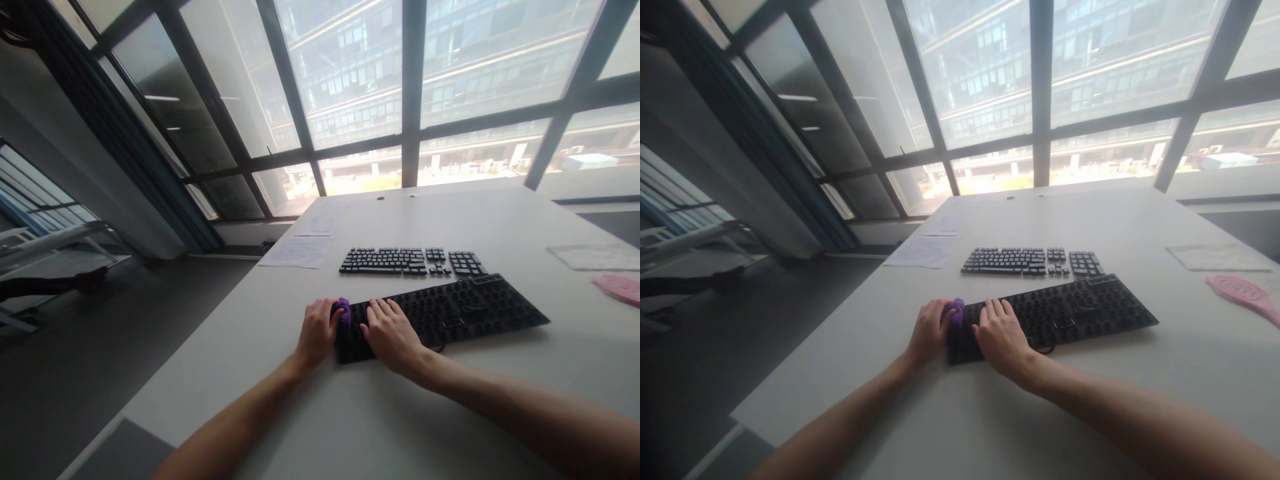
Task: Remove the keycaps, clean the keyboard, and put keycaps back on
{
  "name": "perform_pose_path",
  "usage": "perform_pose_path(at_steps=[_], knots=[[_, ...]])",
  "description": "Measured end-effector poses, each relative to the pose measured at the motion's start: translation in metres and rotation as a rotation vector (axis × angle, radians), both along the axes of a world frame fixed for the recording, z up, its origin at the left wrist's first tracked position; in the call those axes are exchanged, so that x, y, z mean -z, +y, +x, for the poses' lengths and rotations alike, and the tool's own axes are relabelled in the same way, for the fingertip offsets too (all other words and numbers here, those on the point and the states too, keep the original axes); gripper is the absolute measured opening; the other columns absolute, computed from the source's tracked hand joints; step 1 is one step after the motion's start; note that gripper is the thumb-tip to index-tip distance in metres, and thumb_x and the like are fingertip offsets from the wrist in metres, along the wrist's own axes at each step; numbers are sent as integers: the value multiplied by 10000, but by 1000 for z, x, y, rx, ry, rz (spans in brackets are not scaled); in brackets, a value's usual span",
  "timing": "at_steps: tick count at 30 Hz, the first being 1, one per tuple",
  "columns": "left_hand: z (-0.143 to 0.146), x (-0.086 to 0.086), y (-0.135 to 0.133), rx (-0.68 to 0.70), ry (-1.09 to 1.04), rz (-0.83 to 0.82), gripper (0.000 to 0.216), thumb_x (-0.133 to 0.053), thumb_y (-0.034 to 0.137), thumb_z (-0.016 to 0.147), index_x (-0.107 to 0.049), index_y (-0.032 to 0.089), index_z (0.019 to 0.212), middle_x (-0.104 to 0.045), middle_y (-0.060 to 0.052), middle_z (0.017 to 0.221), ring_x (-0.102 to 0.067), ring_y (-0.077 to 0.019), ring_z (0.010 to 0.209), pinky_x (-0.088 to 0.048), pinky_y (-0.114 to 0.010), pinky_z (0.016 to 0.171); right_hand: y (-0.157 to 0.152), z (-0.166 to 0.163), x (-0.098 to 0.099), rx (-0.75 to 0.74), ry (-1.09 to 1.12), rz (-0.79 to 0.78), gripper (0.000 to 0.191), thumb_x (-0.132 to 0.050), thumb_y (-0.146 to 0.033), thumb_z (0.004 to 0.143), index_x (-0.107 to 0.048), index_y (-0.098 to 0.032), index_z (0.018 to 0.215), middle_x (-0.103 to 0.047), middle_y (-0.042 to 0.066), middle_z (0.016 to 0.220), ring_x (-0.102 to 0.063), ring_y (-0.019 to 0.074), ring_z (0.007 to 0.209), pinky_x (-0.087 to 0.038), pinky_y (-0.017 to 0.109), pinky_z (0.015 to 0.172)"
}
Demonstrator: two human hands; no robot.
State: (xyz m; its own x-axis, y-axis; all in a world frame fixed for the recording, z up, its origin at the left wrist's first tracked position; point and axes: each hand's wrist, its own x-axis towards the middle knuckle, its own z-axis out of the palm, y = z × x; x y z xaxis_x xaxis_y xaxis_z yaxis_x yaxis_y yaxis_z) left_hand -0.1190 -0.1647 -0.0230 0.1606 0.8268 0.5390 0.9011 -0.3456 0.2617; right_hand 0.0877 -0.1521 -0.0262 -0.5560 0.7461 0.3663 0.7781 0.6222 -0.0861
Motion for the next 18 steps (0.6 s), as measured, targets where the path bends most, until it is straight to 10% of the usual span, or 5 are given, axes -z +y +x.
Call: perform_pose_path(at_steps=[18], knots=[[4, -3, 18, 224, -65, -15, 179, -546, 282, 969, -663, 195, 1073, -703, -112, 1175, -641, -253, 1126, -505, -442, 1007, 1, -2, 0, 37, -93, 16, 522, -478, -204, 916, -537, 82, 1349, -512, 316, 1411, -515, 382, 1295, -413, 458, 1024]])
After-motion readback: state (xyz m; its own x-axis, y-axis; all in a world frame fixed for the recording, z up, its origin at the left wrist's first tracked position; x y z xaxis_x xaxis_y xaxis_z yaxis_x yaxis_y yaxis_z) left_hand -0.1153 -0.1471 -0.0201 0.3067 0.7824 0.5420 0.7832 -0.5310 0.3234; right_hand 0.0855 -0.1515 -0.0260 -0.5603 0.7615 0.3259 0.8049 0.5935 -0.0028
